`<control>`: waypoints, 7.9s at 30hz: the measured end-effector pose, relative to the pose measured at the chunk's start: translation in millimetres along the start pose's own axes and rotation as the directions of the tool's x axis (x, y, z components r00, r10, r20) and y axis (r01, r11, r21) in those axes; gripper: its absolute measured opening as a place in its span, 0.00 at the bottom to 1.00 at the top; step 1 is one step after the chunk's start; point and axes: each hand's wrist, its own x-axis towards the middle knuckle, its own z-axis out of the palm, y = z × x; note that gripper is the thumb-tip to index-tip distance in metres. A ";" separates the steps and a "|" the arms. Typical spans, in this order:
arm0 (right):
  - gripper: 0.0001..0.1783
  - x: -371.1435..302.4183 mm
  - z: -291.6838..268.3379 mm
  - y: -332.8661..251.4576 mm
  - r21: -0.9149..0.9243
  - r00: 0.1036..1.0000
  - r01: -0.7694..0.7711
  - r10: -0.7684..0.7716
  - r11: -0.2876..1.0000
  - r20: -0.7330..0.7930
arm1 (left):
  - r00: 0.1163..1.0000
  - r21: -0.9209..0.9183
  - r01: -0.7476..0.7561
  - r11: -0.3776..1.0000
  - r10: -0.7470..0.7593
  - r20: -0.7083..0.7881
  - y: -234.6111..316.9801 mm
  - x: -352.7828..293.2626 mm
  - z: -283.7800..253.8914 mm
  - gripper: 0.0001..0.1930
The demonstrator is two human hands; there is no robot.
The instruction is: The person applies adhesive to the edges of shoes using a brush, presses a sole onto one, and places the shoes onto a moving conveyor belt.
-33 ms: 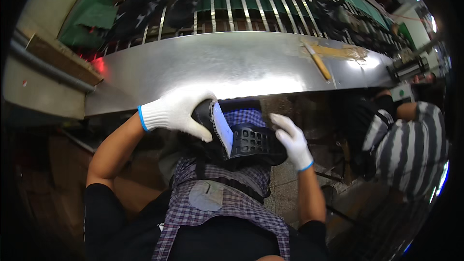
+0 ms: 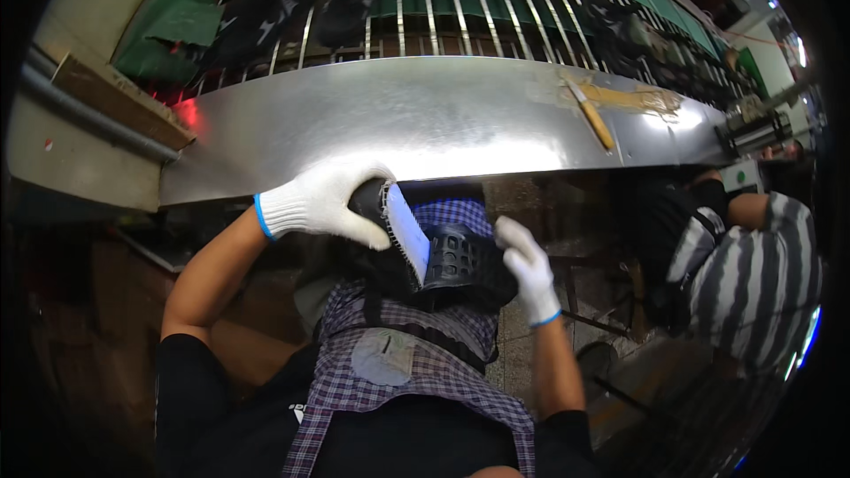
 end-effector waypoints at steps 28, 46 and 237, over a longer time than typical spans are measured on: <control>0.49 68.5 74.3 -150.5 -0.128 0.852 0.376 -0.288 0.918 0.438 | 0.698 -0.073 -0.358 0.931 0.215 -0.683 46.3 -29.0 90.9 0.38; 0.48 113.4 68.8 -138.2 -0.077 0.876 0.159 -0.104 0.984 0.470 | 0.832 -0.413 -0.223 0.883 -0.048 -0.553 26.3 -3.8 62.4 0.35; 0.25 213.8 44.8 -124.9 -0.976 0.939 0.163 -0.327 0.147 0.108 | 0.261 0.116 0.091 0.989 0.088 -0.961 -70.3 -115.5 -44.2 0.23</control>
